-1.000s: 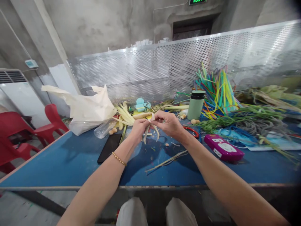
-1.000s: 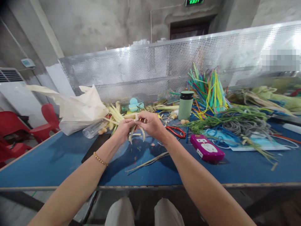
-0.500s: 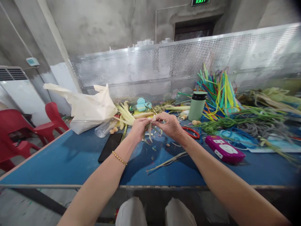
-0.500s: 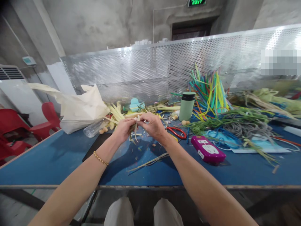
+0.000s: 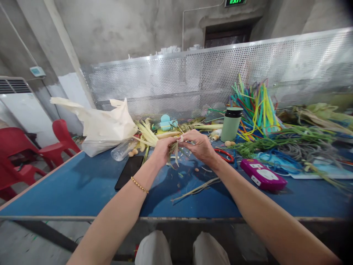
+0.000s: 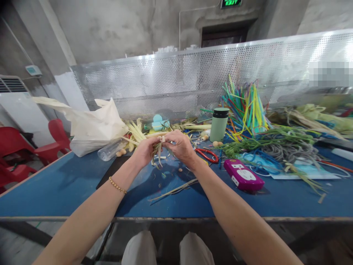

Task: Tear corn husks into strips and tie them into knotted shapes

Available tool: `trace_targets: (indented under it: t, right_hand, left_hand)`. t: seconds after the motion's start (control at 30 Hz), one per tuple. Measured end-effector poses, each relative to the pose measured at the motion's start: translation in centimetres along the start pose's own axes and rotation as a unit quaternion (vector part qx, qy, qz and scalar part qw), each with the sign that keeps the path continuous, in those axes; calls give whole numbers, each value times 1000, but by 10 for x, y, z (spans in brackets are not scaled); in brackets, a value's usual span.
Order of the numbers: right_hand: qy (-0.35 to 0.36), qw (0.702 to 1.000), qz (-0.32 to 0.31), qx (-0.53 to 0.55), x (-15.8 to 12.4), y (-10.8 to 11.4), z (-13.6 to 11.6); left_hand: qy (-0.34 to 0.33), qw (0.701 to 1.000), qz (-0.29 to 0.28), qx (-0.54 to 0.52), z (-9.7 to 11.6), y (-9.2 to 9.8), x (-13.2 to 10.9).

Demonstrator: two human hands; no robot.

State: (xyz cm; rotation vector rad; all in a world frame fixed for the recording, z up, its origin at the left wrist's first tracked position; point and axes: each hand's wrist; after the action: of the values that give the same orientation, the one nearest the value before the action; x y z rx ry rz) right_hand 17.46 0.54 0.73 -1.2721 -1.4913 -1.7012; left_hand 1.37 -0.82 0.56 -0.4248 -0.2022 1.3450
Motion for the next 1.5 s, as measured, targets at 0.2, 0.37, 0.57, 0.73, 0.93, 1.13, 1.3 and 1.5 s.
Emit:
trace_targets:
  t: [0.2,0.37,0.57,0.73,0.93,1.13,1.3,1.5]
  right_hand:
    - [-17,1000,-1,5,-1,1,2]
    - [-32,998,5,49,-2,2,3]
    - [-44,996,10,73,-2,1,4]
    - [-95,994,46,-35,-4,-2,6]
    - [-222,973,-34,43,-10,-21,1]
    - [-337,901,-7,272,-10,-38,-14]
    - [-375,869,81,313,-5,-38,-23]
    - [-284,903,77,313,-5,-39,-22]
  left_hand:
    - [-13,1000,-14,6,-3,4,4]
    - [-16,1000,-19,-5,-4,7,8]
    - [-31,999,-15,12,-4,9,10]
    - [-72,997,25,3,-5,11,13]
    - [-119,989,81,-22,-6,12,16]
    - [-125,984,119,-42,-6,10,14]
    - [-147,978,145,-30,-7,9,17]
    - [-141,980,141,-28,-7,10,15]
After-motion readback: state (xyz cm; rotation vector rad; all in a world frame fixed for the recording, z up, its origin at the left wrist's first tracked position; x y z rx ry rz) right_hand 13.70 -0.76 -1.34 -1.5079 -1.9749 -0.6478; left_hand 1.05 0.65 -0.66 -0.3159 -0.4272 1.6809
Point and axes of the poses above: each hand's wrist, its own x-axis towards the middle knuckle, its own y-axis out of the back of the hand, z = x × y, and after that the axes turned 13 degrees about y, right-handed
